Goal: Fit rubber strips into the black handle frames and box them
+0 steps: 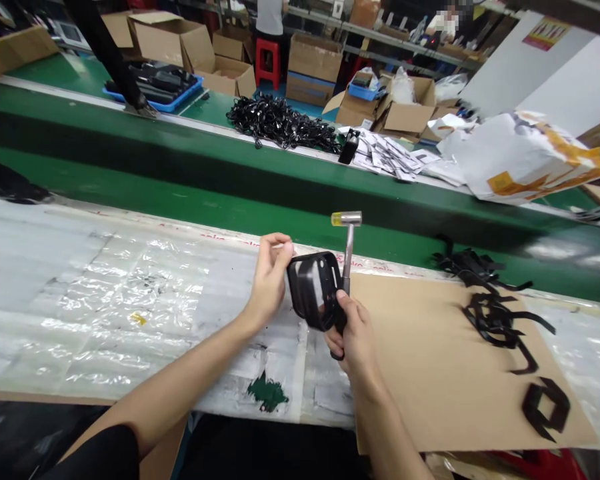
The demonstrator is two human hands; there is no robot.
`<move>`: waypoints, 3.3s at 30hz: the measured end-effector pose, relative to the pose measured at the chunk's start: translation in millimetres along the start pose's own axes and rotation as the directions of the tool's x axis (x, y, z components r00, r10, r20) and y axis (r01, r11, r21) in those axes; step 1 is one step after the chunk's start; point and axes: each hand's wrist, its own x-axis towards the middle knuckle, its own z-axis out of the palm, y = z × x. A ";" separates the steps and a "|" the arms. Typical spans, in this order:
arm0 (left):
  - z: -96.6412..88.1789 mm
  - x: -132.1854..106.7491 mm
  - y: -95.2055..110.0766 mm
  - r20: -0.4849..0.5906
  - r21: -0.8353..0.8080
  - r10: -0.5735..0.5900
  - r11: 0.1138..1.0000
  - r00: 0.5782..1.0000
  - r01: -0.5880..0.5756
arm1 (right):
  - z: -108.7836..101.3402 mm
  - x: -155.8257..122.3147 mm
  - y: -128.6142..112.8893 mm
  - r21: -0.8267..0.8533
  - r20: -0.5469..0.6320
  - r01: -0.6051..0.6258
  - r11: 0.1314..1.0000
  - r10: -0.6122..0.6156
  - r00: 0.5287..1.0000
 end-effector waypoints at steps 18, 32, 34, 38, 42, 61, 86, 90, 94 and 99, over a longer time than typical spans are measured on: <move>-10.8 3.7 -9.2 0.249 0.248 0.056 0.962 0.967 -0.119 | -55.3 -15.2 -14.7 -0.195 0.120 0.028 0.980 -0.005 0.993; -9.6 10.8 -28.4 0.213 0.322 -0.133 0.945 0.968 0.059 | -74.0 -68.4 27.6 -0.460 0.076 -0.228 0.858 0.294 0.953; -11.7 12.4 -27.4 0.309 0.273 -0.203 0.955 0.929 0.118 | -72.3 -64.7 27.7 -0.520 0.076 -0.213 0.827 0.293 0.953; -16.2 17.8 -27.9 0.466 0.241 -0.238 0.961 0.852 0.136 | -72.6 -57.3 23.6 -0.580 0.075 -0.208 0.787 0.306 0.949; -14.2 15.8 -36.5 0.393 0.177 -0.175 0.978 0.903 0.112 | -79.5 -55.5 19.9 -0.564 0.050 -0.202 0.800 0.278 0.959; -9.4 10.1 -35.2 0.355 0.168 -0.096 0.985 0.930 0.037 | -83.2 -59.1 -5.8 -0.504 -0.039 -0.148 0.851 0.149 0.988; -20.7 35.3 8.9 0.447 -0.535 -0.417 0.584 0.791 0.610 | -107.5 -12.9 -22.8 -0.870 0.345 0.454 0.193 -0.421 0.839; -15.3 28.5 5.9 0.451 -0.525 -0.397 0.607 0.800 0.597 | -67.8 -2.6 -43.9 -0.705 0.563 0.699 0.117 -0.508 0.652; -9.8 25.1 7.5 0.428 -0.557 -0.455 0.548 0.781 0.624 | -25.2 17.2 -52.9 -0.499 0.714 0.866 0.041 -0.546 0.438; -8.5 25.8 17.8 0.452 -0.562 -0.521 0.464 0.724 0.685 | -12.2 54.7 -37.7 -0.421 0.581 0.832 0.362 -0.597 0.553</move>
